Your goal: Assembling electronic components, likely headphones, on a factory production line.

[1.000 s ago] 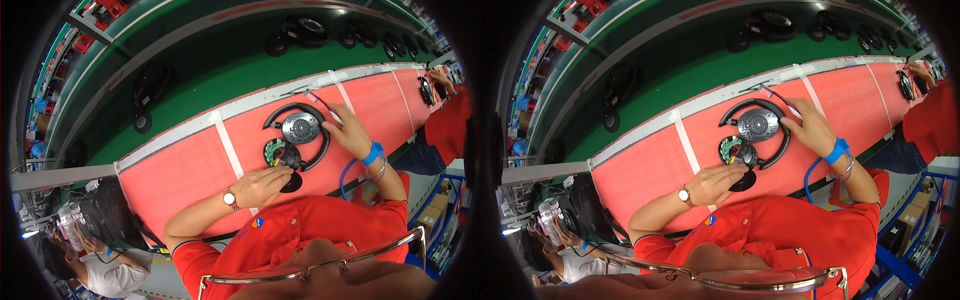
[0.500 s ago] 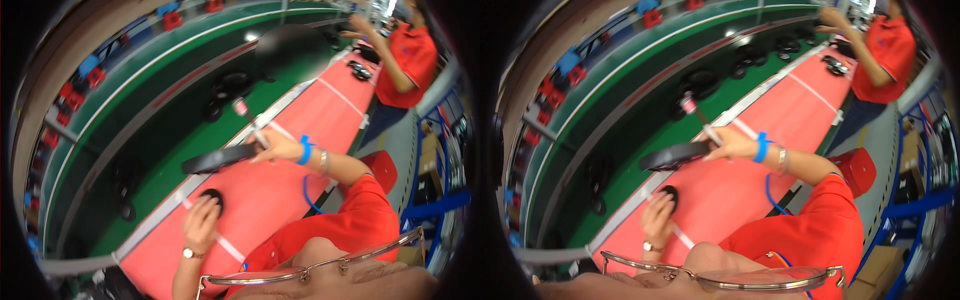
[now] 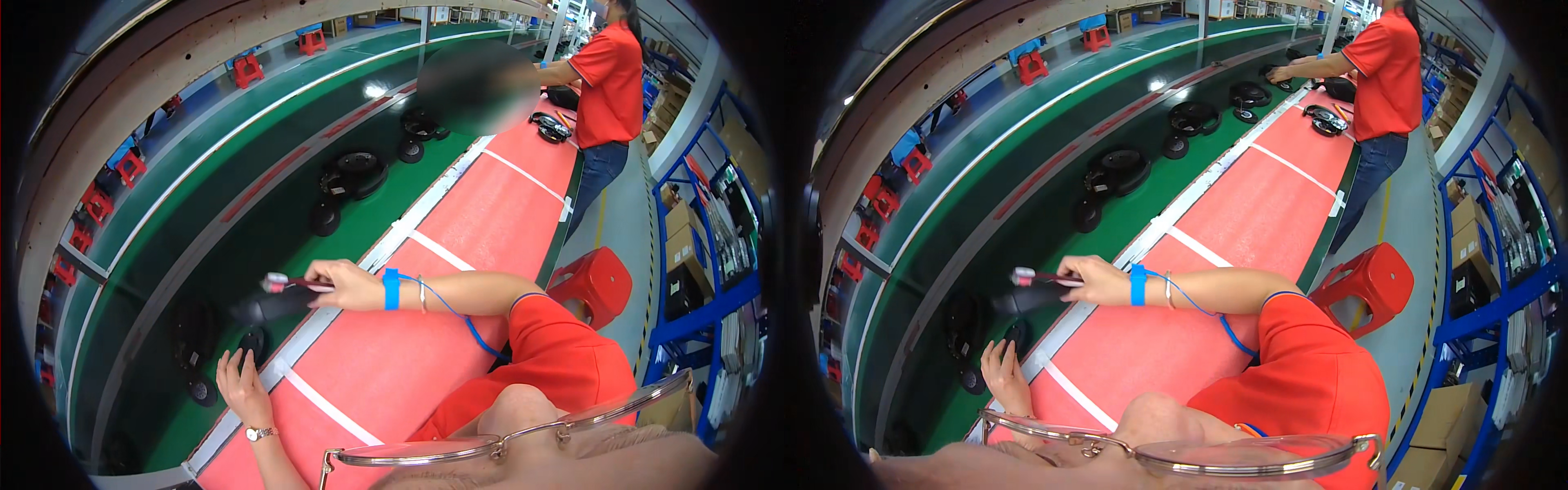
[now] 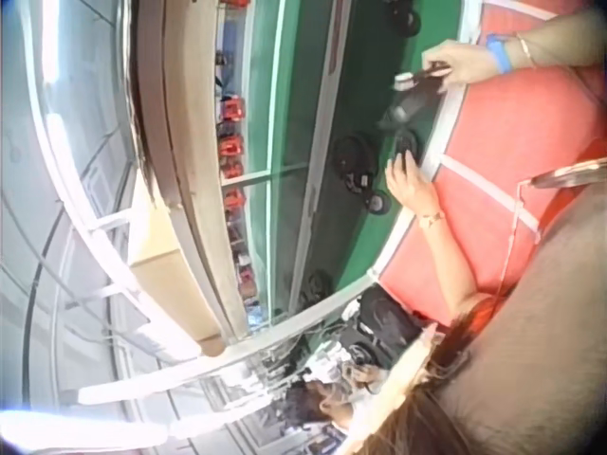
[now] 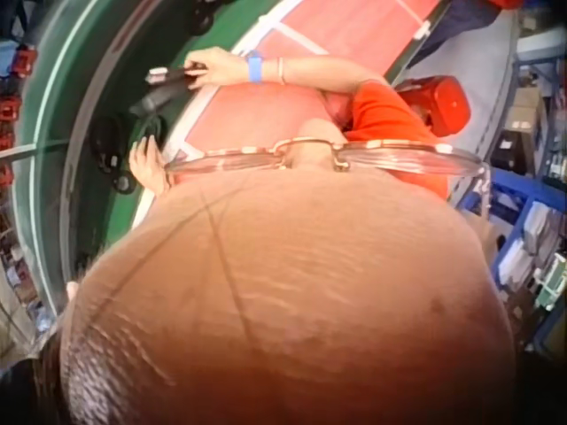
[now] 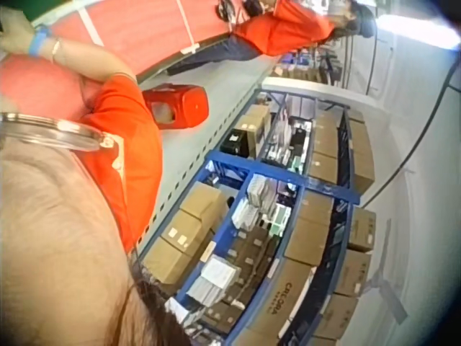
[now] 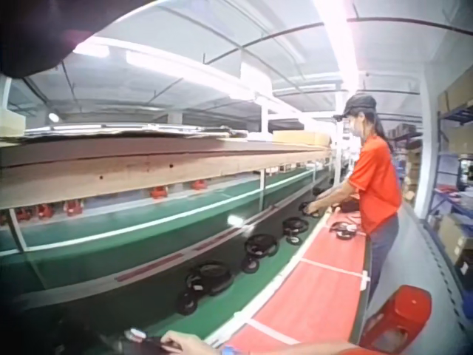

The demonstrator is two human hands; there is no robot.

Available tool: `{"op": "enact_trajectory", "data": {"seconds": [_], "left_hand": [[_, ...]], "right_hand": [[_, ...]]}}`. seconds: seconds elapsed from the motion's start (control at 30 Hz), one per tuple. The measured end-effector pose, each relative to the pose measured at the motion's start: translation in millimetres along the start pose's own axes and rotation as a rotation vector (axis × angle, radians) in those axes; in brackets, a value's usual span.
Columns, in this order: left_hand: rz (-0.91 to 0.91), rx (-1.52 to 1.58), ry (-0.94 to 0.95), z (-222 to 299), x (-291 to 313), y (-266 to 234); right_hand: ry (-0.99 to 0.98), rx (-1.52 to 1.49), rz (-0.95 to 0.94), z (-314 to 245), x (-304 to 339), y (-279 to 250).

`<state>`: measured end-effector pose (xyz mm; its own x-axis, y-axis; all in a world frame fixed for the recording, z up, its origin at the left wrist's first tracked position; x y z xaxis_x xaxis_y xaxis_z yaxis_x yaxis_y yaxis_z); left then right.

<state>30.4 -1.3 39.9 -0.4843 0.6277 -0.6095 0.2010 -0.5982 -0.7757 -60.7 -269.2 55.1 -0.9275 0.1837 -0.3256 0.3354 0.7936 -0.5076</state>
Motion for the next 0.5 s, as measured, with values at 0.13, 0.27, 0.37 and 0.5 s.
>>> {"op": "enact_trajectory", "data": {"seconds": [0.13, 0.27, 0.37, 0.5], "left_hand": [[-0.066, 0.040, -0.090, -10, 4, 12], [-0.192, -0.111, -0.162, -17, 10, 20], [-0.268, -0.265, -0.358, -33, 14, 20], [-0.366, -0.369, -0.604, -73, 21, 10]], "right_hand": [[0.066, -0.280, 0.217, 18, -25, 5], [0.464, -0.562, 0.217, 37, -40, 6], [0.620, -0.689, 0.081, 79, -45, 13], [0.621, -0.651, 0.196, 71, -33, 3]]}}
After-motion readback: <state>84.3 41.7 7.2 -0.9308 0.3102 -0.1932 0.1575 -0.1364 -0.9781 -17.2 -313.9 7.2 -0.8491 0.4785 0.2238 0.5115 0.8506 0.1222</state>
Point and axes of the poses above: each hand's wrist, its own x-axis away from the middle knuckle, its own y-axis out of the palm, z = x × y, the point moved 3 cm from there along -x, towards the middle knuckle, and after that the axes turned 5 degrees about x, right-handed, at the moved point
